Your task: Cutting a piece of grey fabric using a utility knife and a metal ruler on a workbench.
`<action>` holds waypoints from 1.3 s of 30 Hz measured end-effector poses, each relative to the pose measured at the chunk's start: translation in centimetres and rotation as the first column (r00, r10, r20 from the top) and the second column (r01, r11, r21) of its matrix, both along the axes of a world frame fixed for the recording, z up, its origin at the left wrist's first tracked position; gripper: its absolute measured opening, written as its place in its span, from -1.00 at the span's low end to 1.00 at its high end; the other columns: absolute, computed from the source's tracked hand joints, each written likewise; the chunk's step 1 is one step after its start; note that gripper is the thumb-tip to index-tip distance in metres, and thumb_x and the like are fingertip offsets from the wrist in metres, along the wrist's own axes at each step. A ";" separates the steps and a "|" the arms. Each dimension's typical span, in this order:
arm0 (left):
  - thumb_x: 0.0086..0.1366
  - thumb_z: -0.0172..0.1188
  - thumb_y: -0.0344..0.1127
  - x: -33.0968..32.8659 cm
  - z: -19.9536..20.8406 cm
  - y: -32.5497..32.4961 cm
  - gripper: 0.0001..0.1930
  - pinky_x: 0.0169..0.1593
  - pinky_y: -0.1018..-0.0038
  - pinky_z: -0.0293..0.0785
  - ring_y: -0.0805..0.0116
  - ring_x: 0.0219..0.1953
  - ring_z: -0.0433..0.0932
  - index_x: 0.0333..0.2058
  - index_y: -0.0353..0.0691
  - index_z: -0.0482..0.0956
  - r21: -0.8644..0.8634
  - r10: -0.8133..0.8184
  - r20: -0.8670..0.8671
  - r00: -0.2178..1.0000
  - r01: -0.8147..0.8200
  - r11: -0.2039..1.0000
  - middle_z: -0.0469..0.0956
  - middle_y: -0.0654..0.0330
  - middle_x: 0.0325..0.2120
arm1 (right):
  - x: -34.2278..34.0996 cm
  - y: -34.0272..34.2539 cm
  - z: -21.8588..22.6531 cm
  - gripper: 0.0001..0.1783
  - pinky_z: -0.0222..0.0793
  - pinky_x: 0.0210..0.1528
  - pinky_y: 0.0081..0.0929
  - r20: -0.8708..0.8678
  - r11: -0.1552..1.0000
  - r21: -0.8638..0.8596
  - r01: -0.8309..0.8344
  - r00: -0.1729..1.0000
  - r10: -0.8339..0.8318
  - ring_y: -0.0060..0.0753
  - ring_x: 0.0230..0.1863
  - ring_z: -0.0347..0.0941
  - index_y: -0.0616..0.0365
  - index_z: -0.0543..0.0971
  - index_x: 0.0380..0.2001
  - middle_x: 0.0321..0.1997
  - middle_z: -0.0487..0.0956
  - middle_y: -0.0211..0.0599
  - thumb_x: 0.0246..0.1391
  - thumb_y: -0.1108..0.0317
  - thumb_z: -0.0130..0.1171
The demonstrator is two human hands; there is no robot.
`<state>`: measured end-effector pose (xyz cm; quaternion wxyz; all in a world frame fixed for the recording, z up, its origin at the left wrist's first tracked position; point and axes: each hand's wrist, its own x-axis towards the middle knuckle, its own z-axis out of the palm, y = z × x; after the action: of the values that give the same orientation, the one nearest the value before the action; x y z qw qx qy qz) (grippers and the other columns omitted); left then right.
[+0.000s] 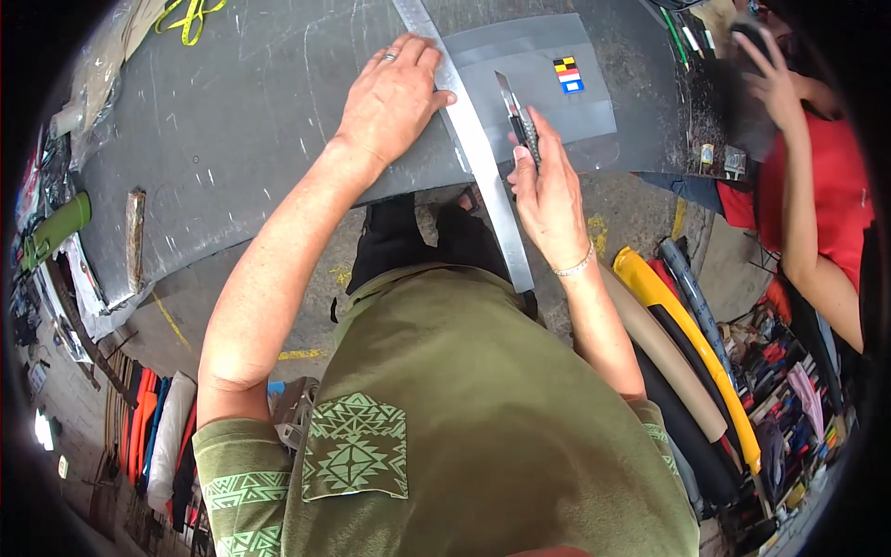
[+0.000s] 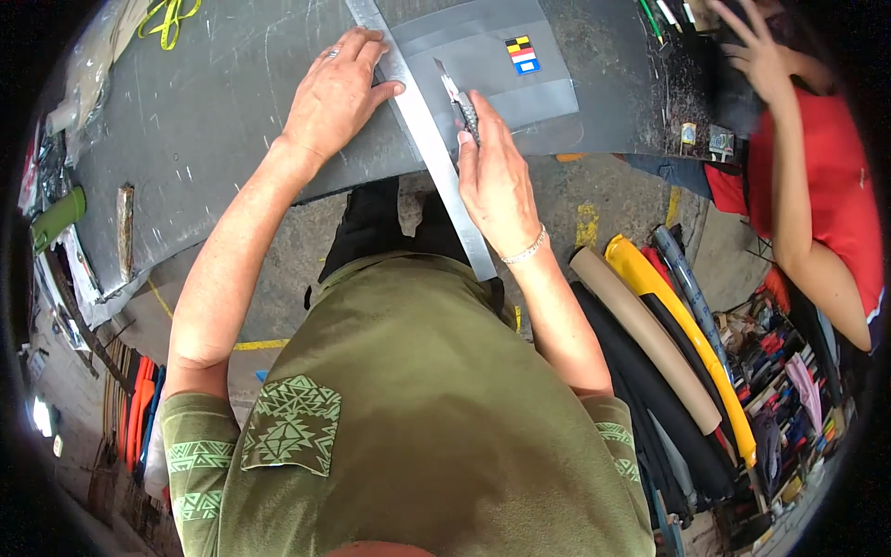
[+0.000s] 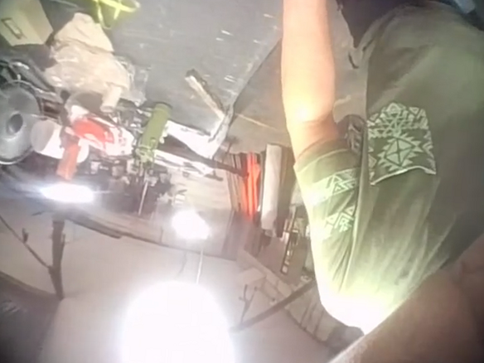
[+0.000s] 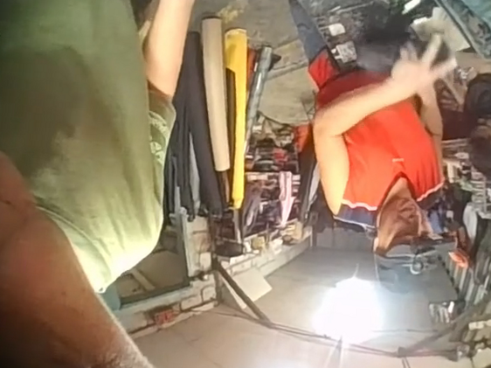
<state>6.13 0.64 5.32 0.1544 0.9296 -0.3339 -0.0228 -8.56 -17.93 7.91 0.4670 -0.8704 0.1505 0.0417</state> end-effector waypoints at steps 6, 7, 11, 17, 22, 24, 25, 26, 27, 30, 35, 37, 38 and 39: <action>0.33 0.30 -0.05 -0.6 -0.1 0.0 -0.38 0.41 0.17 0.34 0.03 0.33 0.42 0.20 -0.39 0.46 0.105 -0.082 0.086 0.993 0.072 0.992 0.43 -0.07 0.27 | 3.5 1.5 0.0 -0.40 0.51 0.15 -0.07 0.177 0.987 -0.134 -0.087 0.978 0.110 0.23 0.16 0.52 0.05 0.27 0.43 0.24 0.49 0.14 0.35 0.48 0.00; 0.33 0.30 -0.05 -0.8 0.0 -0.1 -0.38 0.41 0.17 0.34 0.03 0.33 0.42 0.20 -0.39 0.46 0.105 -0.083 0.081 0.993 0.074 0.992 0.43 -0.07 0.27 | 4.0 2.0 0.2 -0.42 0.36 0.32 -0.18 0.146 0.995 -0.077 -0.062 0.987 0.073 0.09 0.33 0.42 0.09 0.34 0.40 0.34 0.47 0.03 0.32 0.53 0.03; 0.35 0.28 -0.03 -1.5 0.9 -0.6 -0.30 0.44 0.17 0.30 -0.02 0.37 0.38 0.25 -0.51 0.39 0.166 -0.073 0.017 0.997 0.069 0.984 0.38 -0.21 0.30 | 5.3 2.8 -0.3 -0.42 0.42 0.27 -0.17 0.086 0.991 -0.112 -0.071 0.993 0.081 0.10 0.25 0.48 0.07 0.37 0.38 0.27 0.51 0.03 0.31 0.54 0.04; 0.34 0.29 -0.03 -1.4 1.4 -0.9 -0.27 0.45 0.18 0.28 -0.03 0.39 0.35 0.26 -0.51 0.37 0.205 -0.060 -0.027 0.998 0.064 0.977 0.36 -0.20 0.31 | 6.0 3.0 -0.5 -0.42 0.54 0.09 -0.17 0.047 0.982 -0.174 -0.074 0.995 0.083 0.10 0.07 0.58 0.01 0.41 0.35 0.12 0.57 0.01 0.28 0.57 0.05; 0.32 0.31 -0.03 -1.5 1.1 -0.8 -0.27 0.45 0.19 0.28 0.01 0.40 0.33 0.26 -0.49 0.38 0.177 -0.036 -0.029 0.999 0.041 0.983 0.35 -0.15 0.32 | 6.1 3.0 -0.7 -0.44 0.62 -0.08 -0.02 0.071 0.967 -0.231 -0.107 0.989 0.127 0.16 -0.11 0.62 -0.01 0.37 0.36 0.06 0.56 -0.03 0.30 0.49 0.04; 0.30 0.33 -0.03 -1.5 1.0 -0.7 -0.27 0.44 0.18 0.29 0.02 0.39 0.34 0.26 -0.47 0.39 0.144 -0.027 -0.020 0.999 0.030 0.989 0.37 -0.11 0.31 | 5.9 3.0 -0.8 -0.43 0.62 -0.08 -0.05 0.089 0.973 -0.217 -0.082 0.991 0.103 0.15 -0.11 0.62 -0.02 0.37 0.36 0.06 0.57 -0.03 0.30 0.50 0.05; 0.30 0.33 -0.03 -1.5 0.9 -0.7 -0.27 0.44 0.18 0.29 0.02 0.39 0.34 0.26 -0.47 0.39 0.142 -0.030 -0.023 0.999 0.033 0.989 0.37 -0.11 0.31 | 5.8 3.0 -1.0 -0.43 0.62 -0.09 -0.07 0.109 0.978 -0.203 -0.057 0.991 0.080 0.15 -0.11 0.62 -0.03 0.37 0.36 0.06 0.57 -0.03 0.30 0.50 0.05; 0.29 0.34 -0.03 -1.6 0.8 -0.7 -0.27 0.43 0.18 0.30 0.03 0.39 0.34 0.25 -0.46 0.39 0.114 -0.023 -0.024 0.999 0.026 0.993 0.37 -0.10 0.30 | 5.6 3.0 -1.1 -0.43 0.62 -0.09 -0.07 0.105 0.977 -0.205 -0.055 0.991 0.077 0.15 -0.11 0.62 -0.03 0.37 0.36 0.06 0.57 -0.03 0.30 0.50 0.05; 0.28 0.34 -0.03 -1.6 0.7 -0.7 -0.27 0.43 0.18 0.31 0.03 0.39 0.34 0.25 -0.46 0.40 0.086 -0.015 -0.025 1.000 0.017 0.996 0.38 -0.09 0.30 | 5.4 3.0 -1.2 -0.42 0.62 -0.10 -0.10 0.125 0.982 -0.185 -0.039 0.990 0.063 0.12 -0.12 0.63 -0.03 0.37 0.37 0.06 0.57 -0.04 0.30 0.51 0.05; 0.26 0.36 -0.04 -1.5 0.8 -0.5 -0.27 0.42 0.21 0.32 0.04 0.38 0.34 0.25 -0.45 0.40 0.098 -0.014 -0.046 0.999 0.018 0.995 0.37 -0.07 0.29 | 5.3 3.1 -0.9 -0.42 0.61 -0.11 -0.15 0.126 0.986 -0.164 -0.021 0.991 0.042 0.06 -0.14 0.64 -0.05 0.39 0.37 0.06 0.57 -0.04 0.30 0.53 0.05; 0.33 0.28 -0.02 -1.5 0.7 -0.5 -0.30 0.41 0.23 0.33 0.02 0.38 0.35 0.25 -0.48 0.43 0.117 -0.036 -0.082 0.996 0.046 0.992 0.36 -0.13 0.30 | 5.8 3.6 -0.6 -0.40 0.60 -0.14 -0.19 0.086 0.983 -0.181 -0.023 0.996 0.039 -0.01 -0.17 0.64 -0.08 0.40 0.37 0.04 0.57 -0.07 0.29 0.56 0.05; 0.32 0.28 -0.03 -1.6 0.7 -0.5 -0.30 0.40 0.23 0.34 0.02 0.38 0.34 0.25 -0.48 0.43 0.105 -0.032 -0.102 0.994 0.042 0.994 0.35 -0.13 0.30 | 6.0 3.6 -0.3 -0.39 0.60 -0.14 -0.19 0.018 0.985 -0.168 -0.035 0.999 0.039 0.00 -0.18 0.63 -0.09 0.41 0.37 0.02 0.57 -0.07 0.28 0.56 0.06; 0.32 0.29 -0.04 -1.5 0.7 -0.5 -0.31 0.40 0.23 0.35 0.01 0.39 0.34 0.25 -0.48 0.43 0.091 -0.025 -0.115 0.993 0.036 0.995 0.35 -0.13 0.31 | 6.1 3.6 -0.3 -0.39 0.60 -0.14 -0.19 0.009 0.985 -0.171 -0.034 0.999 0.036 0.00 -0.18 0.63 -0.09 0.41 0.37 0.02 0.57 -0.07 0.28 0.56 0.06; 0.32 0.29 -0.05 -1.4 0.7 -0.4 -0.31 0.40 0.22 0.35 0.01 0.39 0.34 0.25 -0.47 0.43 0.078 -0.017 -0.127 0.992 0.027 0.997 0.34 -0.14 0.31 | 6.1 3.6 -0.4 -0.38 0.60 -0.15 -0.19 0.023 0.985 -0.171 -0.038 0.999 0.043 -0.01 -0.18 0.63 -0.09 0.41 0.37 0.02 0.57 -0.08 0.27 0.57 0.06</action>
<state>4.73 0.20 6.05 0.1377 0.9280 -0.3324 -0.0964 -2.42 -14.35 7.53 0.3919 -0.9104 0.1297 0.0267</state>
